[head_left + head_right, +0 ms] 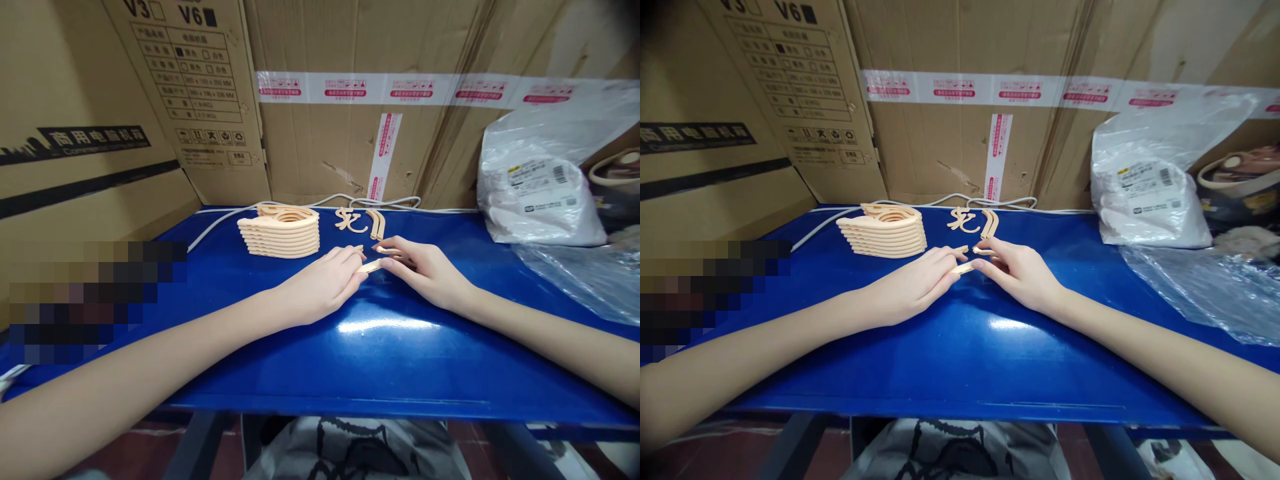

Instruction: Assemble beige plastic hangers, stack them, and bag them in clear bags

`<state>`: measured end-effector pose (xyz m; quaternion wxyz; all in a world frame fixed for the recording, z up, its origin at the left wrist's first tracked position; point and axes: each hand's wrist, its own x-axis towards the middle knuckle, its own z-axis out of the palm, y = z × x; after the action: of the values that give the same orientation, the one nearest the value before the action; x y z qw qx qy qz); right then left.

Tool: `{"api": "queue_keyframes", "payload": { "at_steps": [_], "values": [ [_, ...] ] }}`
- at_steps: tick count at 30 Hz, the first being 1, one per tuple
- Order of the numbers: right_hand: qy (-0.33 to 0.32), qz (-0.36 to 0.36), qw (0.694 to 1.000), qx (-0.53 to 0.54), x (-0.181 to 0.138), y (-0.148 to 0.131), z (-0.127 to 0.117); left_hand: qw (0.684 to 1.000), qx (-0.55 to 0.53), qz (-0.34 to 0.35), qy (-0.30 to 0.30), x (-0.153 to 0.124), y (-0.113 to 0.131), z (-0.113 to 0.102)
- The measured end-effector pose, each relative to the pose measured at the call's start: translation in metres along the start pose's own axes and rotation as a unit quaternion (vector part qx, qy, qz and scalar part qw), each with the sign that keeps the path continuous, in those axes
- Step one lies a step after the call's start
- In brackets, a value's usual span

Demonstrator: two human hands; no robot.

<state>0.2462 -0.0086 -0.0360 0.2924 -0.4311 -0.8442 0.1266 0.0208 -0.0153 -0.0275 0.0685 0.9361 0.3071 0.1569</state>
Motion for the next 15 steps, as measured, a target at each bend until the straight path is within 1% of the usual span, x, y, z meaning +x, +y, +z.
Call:
{"api": "queue_keyframes", "payload": {
  "at_steps": [5, 12, 15],
  "values": [
    [0.020, -0.002, 1.000, 0.008, -0.0001, -0.0003, 0.0004, 1.000, 0.000, 0.000, 0.010, 0.0007, -0.0004, -0.0001],
    [0.008, -0.015, 1.000, -0.021, -0.0001, -0.0018, 0.0013, 1.000, 0.006, -0.005, 0.021, 0.0007, -0.0020, 0.0004],
    [-0.002, -0.005, 1.000, -0.024, 0.0000, -0.0020, 0.0015, 1.000, 0.008, -0.003, 0.021, 0.0008, -0.0017, -0.0006]
  ]
}}
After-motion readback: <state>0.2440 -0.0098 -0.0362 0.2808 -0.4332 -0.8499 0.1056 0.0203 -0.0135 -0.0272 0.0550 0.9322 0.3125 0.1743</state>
